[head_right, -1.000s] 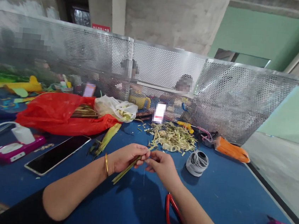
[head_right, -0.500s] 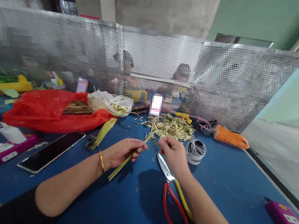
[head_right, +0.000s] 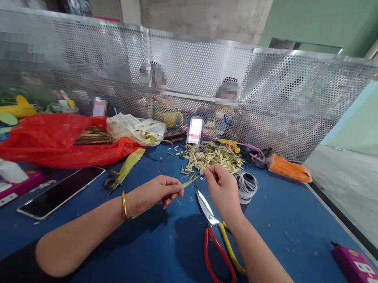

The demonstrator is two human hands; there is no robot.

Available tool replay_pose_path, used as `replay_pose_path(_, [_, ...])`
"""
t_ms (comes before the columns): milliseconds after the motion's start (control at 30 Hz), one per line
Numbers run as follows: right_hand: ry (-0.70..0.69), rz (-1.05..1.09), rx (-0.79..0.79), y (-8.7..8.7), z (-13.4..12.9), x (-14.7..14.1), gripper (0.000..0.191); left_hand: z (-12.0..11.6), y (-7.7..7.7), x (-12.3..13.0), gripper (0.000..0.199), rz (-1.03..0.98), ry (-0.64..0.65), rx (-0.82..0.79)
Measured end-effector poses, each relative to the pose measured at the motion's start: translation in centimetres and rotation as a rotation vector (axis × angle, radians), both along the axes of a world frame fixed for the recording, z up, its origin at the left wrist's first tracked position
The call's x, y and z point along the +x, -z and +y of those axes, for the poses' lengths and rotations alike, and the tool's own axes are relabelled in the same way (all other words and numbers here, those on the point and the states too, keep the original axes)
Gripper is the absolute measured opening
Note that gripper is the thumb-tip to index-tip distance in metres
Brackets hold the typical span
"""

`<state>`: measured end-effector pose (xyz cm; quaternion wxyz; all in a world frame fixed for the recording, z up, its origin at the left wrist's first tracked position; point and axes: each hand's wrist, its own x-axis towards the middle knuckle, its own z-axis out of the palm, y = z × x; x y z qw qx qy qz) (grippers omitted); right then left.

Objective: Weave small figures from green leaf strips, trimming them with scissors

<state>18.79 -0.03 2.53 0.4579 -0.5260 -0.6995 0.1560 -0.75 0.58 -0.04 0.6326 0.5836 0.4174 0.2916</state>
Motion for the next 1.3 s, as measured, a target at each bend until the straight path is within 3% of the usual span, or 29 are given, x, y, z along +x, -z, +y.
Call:
replay_pose_path(133, [-0.061, -0.078, 0.091, -0.3, -0.3, 0.0, 0.020, -0.1, 0.0, -0.1, 0.024, 0.103, 0.051, 0.127])
replay_pose_path(300, [-0.175, -0.134, 0.106, -0.3, -0.2, 0.1, 0.019, -0.6, -0.8, -0.3, 0.023, 0.296, 0.207, 0.304])
replay_pose_path(467, [-0.149, -0.065, 0.046, 0.1, 0.5, 0.5, 0.019, -0.8, -1.1, -0.4, 0.025, 0.299, 0.310, 0.290])
replay_pose_path(633, [-0.113, -0.006, -0.059, 1.1, 1.7, 1.1, 0.020, -1.1, -1.2, -0.3, 0.026, 0.251, 0.324, 0.330])
replay_pose_path(733, [-0.097, -0.005, -0.157, 2.4, 2.5, 1.2, 0.021, -1.1, -1.5, -0.2, 0.026, 0.206, 0.242, 0.409])
replay_pose_path(867, [-0.160, -0.098, -0.206, 3.8, 2.4, 0.2, 0.015, -0.4, -1.4, -0.5, 0.027, 0.236, -0.032, 0.557])
replay_pose_path(967, [-0.295, -0.189, -0.214, 3.5, 0.7, -1.4, 0.013, 0.3, -1.1, -0.9, 0.027, 0.373, -0.219, 0.675])
replay_pose_path(1067, [-0.497, -0.264, -0.143, 2.3, -1.5, -2.8, 0.016, 0.8, -0.6, -1.1, 0.027, 0.567, -0.276, 0.806])
replay_pose_path(1167, [-0.570, -0.237, -0.030, 1.0, -2.8, -3.1, 0.017, 0.9, 0.0, -1.0, 0.026, 0.734, -0.155, 0.918])
replay_pose_path(1300, [-0.474, -0.114, 0.015, 0.0, -2.1, -1.9, 0.017, 0.5, 0.3, -0.8, 0.020, 0.764, 0.154, 0.976])
